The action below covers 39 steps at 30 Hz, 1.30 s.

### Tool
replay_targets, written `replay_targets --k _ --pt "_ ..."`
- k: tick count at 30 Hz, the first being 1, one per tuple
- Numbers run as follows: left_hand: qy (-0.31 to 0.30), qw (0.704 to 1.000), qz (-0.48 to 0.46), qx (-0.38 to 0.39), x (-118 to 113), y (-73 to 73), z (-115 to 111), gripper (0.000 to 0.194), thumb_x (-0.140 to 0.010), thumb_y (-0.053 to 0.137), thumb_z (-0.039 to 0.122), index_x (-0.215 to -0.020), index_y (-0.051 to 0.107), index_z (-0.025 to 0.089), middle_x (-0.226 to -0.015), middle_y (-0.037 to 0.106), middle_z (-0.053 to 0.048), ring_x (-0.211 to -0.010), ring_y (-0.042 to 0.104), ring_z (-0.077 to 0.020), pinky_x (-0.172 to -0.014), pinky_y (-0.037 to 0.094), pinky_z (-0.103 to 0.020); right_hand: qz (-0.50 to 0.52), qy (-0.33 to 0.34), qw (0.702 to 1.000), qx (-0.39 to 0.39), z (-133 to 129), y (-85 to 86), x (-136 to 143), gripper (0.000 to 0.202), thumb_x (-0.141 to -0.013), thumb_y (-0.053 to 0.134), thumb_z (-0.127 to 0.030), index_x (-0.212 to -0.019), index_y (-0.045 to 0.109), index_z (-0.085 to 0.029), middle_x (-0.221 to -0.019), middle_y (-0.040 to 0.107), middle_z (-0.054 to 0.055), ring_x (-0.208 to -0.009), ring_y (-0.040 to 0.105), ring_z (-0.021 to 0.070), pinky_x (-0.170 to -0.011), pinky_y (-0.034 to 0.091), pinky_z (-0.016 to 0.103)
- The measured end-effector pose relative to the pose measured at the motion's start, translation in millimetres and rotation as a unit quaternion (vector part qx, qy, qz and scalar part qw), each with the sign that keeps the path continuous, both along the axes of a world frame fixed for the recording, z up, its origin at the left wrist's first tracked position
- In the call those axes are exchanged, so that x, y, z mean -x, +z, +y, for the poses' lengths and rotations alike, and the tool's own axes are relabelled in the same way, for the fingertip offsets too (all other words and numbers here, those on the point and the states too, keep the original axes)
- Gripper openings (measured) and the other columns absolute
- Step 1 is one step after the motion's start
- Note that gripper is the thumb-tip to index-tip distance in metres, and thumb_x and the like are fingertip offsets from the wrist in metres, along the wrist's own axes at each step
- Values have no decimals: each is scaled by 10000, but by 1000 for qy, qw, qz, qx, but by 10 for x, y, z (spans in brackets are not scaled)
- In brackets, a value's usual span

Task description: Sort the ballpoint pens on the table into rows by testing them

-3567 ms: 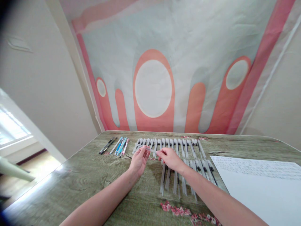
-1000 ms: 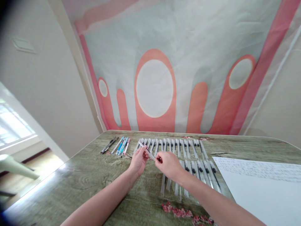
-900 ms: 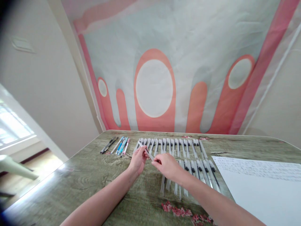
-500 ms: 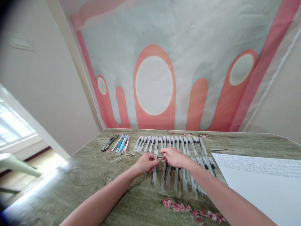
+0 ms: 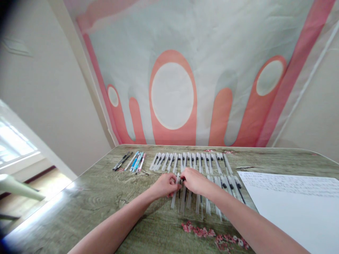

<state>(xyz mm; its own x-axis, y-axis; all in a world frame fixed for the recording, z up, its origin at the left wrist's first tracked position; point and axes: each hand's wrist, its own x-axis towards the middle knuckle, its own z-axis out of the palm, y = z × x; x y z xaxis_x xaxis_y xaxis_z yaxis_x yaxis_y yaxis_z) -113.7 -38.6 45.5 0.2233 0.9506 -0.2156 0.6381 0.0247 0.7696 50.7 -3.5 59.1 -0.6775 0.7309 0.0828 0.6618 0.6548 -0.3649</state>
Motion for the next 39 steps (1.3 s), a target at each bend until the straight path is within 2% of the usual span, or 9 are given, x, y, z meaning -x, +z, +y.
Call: replay_targets --k 3,6,11,16,20,31,34,39 --pt "9 1000 12 -9 3 -3 -12 344 -631 541 347 -894 498 129 -447 540 44 -381 491 -111 -454 400 -217 -19 -7 1000 -5 -6 0 8 210 -692 486 -146 -818 655 -158 -815 607 72 -805 541 174 -694 354 235" --pt "-3 999 28 -40 12 -26 -18 358 -625 559 356 -899 500 133 -464 558 39 -456 540 -125 -522 410 -218 -30 -11 999 0 -19 -2 24 186 -683 512 -171 -800 656 -164 -799 609 65 -786 547 174 -674 350 236" --pt "-12 997 53 -53 22 -34 -37 381 -631 557 369 -923 499 132 -497 571 30 -486 552 -136 -521 397 -219 -34 -15 999 18 -51 -9 52 159 -681 528 -189 -774 655 -167 -793 605 59 -777 553 169 -673 350 234" --pt "1 991 91 -96 13 -9 -60 411 -606 582 382 -927 509 136 -585 600 9 -570 564 -150 -549 387 -227 -38 -26 999 9 -80 -6 72 155 -660 544 -191 -774 649 -177 -795 595 52 -775 551 170 -656 346 235" --pt "2 990 103 -96 13 -15 -62 448 -607 582 410 -954 508 137 -615 605 1 -589 558 -152 -541 376 -228 -21 -40 999 1 -49 5 48 177 -664 546 -204 -807 648 -187 -807 603 47 -776 549 168 -658 347 235" --pt "-19 991 90 -95 38 -23 -70 403 -639 558 386 -958 504 146 -591 593 14 -550 548 -141 -512 366 -220 41 -67 997 -11 108 288 -179 219 -746 474 -293 -772 661 -182 -753 638 41 -675 554 146 -618 361 226" --pt "-20 990 98 -100 40 -17 -71 388 -649 546 369 -962 506 144 -590 598 12 -558 555 -144 -524 373 -224 38 -67 997 -9 103 270 -182 216 -743 479 -285 -790 663 -182 -766 645 42 -686 558 147 -622 363 225" --pt "-20 988 104 -111 63 -7 -66 382 -658 526 316 -997 496 141 -592 606 11 -590 573 -151 -581 399 -234 7 -43 999 1 68 133 -96 176 -701 515 -226 -788 665 -195 -777 649 32 -735 565 152 -654 362 226"
